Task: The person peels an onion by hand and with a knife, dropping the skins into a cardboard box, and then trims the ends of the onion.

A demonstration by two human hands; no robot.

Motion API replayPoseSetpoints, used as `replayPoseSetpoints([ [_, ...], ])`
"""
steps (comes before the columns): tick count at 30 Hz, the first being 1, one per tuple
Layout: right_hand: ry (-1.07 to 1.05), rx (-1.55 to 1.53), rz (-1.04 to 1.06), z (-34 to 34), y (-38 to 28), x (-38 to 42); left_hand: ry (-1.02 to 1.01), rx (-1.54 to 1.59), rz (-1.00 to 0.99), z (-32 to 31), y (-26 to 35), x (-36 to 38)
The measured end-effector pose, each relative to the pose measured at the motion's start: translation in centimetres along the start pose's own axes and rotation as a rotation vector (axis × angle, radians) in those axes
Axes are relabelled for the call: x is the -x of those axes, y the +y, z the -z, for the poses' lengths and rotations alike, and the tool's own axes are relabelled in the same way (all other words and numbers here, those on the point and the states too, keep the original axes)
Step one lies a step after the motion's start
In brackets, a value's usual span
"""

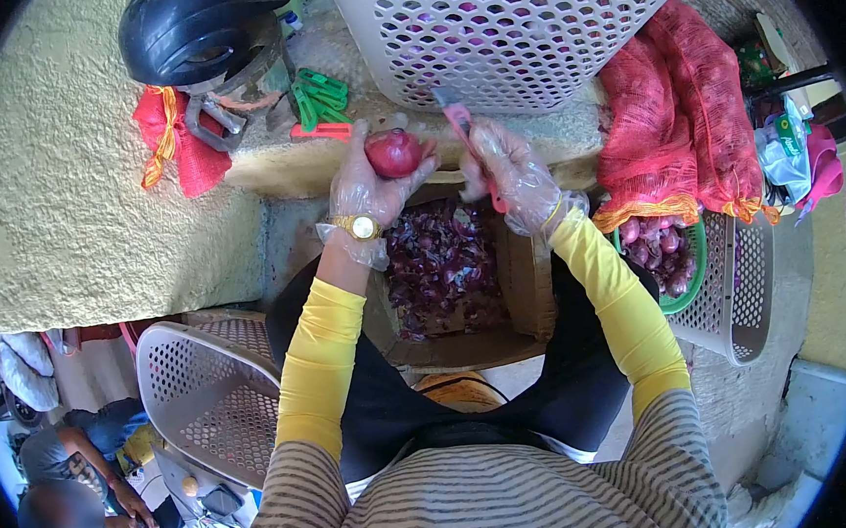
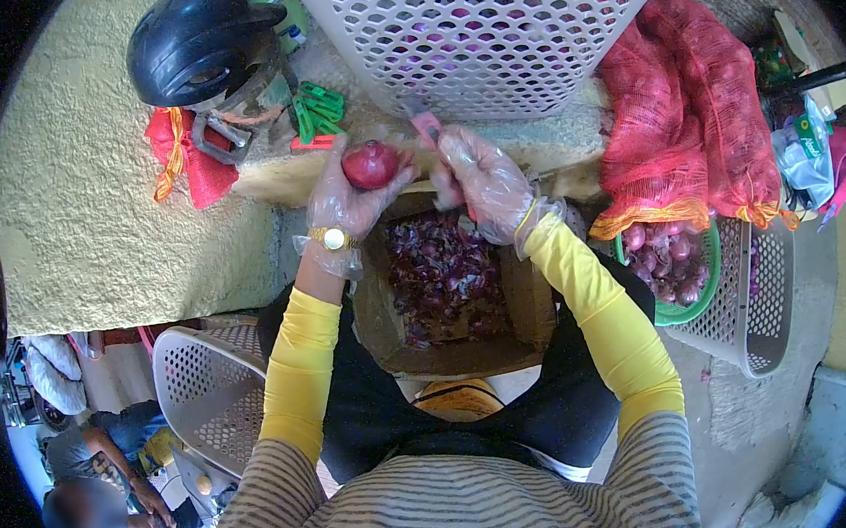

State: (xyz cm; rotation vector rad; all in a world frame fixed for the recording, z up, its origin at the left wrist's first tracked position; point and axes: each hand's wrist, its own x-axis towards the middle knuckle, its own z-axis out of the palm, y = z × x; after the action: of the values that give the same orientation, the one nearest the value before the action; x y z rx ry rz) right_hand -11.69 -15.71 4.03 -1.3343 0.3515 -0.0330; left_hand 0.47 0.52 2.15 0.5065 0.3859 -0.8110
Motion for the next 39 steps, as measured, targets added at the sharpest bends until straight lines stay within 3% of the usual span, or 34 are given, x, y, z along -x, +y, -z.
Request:
replayPoseSetpoints([
  [2,-0.036,-0.081,0.274,-0.1,1.2,-0.9,-0.056,-0.017,0.013,0.3,-0.2,-0.2],
  [3,-0.034,-0.081,0.273,0.2,1.5,-1.0,-0.075,-0.041,0.035,0.4,-0.4,-0.4],
  [6,-0.01,0.184,0.317,0.9,1.4,-0.8,-0.108,-0.089,0.031,0.5,-0.8,-0.5],
  [8,0.097,0.79,0.379,0.6,-0.5,0.2,-0.122,-0.113,0.008,0.2,-1.4,-0.1],
  [11,0.094,0.95,0.27,-0.3,-3.1,1.5,-0.104,-0.179,-0.04,-0.4,-2.4,0.4],
  [12,0.101,0.973,0.202,-0.5,-3.3,1.5,-0.08,-0.181,-0.065,-0.4,-2.7,0.3],
  [15,0.138,0.97,0.301,-0.2,-2.3,1.2,-0.055,-0.187,-0.087,-0.5,-3.4,0.1],
  [22,0.162,1.001,0.25,-0.2,-2.2,1.1,-0.017,-0.164,-0.052,-0.5,-4.0,0.0],
  [39,0.09,1.049,0.258,-0.1,-1.3,0.6,-0.077,-0.213,-0.073,0.2,-4.0,-0.5],
])
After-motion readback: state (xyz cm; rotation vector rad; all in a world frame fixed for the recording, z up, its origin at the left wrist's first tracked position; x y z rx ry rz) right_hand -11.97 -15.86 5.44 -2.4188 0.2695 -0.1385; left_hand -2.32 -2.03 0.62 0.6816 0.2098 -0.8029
